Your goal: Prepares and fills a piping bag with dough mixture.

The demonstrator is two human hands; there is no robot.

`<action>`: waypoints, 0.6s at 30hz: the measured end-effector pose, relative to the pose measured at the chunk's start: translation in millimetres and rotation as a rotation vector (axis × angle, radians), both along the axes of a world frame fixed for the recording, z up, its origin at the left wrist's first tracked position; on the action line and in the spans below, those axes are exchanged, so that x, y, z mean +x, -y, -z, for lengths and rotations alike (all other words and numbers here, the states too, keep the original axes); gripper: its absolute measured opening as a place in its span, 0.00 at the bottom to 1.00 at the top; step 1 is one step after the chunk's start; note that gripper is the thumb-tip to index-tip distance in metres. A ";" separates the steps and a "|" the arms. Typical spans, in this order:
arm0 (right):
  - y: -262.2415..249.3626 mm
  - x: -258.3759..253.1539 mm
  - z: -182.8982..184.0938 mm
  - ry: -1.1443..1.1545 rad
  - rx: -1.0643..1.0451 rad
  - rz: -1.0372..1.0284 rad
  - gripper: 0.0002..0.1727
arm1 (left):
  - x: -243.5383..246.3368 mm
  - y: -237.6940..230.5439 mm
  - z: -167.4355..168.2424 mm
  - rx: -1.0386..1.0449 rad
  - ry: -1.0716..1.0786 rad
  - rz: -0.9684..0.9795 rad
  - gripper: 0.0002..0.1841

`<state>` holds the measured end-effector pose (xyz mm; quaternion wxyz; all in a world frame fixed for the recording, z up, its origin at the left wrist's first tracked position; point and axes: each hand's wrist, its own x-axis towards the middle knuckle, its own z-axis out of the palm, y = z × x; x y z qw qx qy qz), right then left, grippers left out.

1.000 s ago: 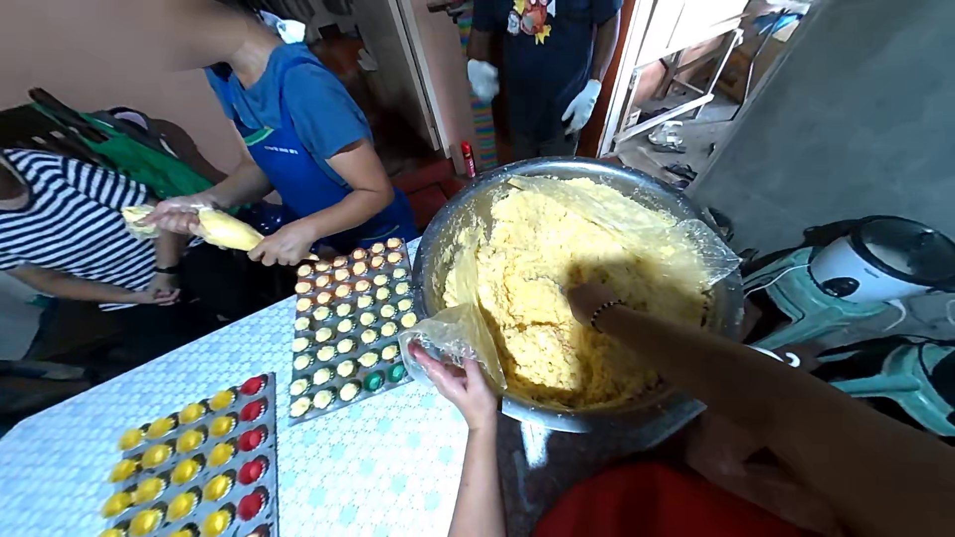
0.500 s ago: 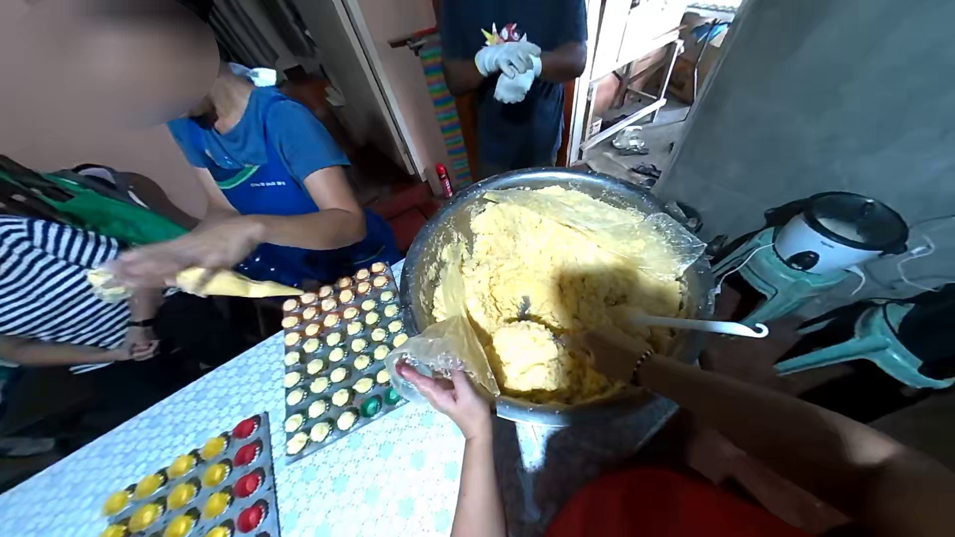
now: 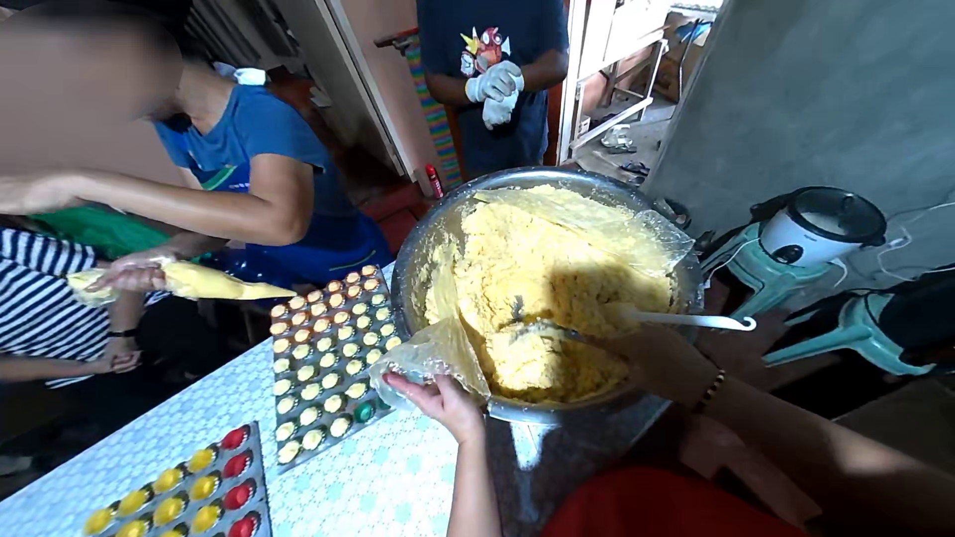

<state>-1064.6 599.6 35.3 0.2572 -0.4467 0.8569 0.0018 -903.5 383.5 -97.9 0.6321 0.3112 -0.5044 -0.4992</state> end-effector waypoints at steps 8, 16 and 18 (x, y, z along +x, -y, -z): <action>43.5 1.8 31.8 0.111 0.187 -0.095 0.19 | 0.4 -2.6 0.2 -0.046 0.045 0.005 0.46; 70.8 -53.0 -19.8 -0.060 0.027 0.056 0.24 | -2.1 -1.0 1.4 -0.094 0.101 -0.041 0.47; 97.7 -66.7 1.7 -0.081 0.017 0.097 0.23 | -2.2 -0.7 2.3 -0.103 0.141 -0.055 0.46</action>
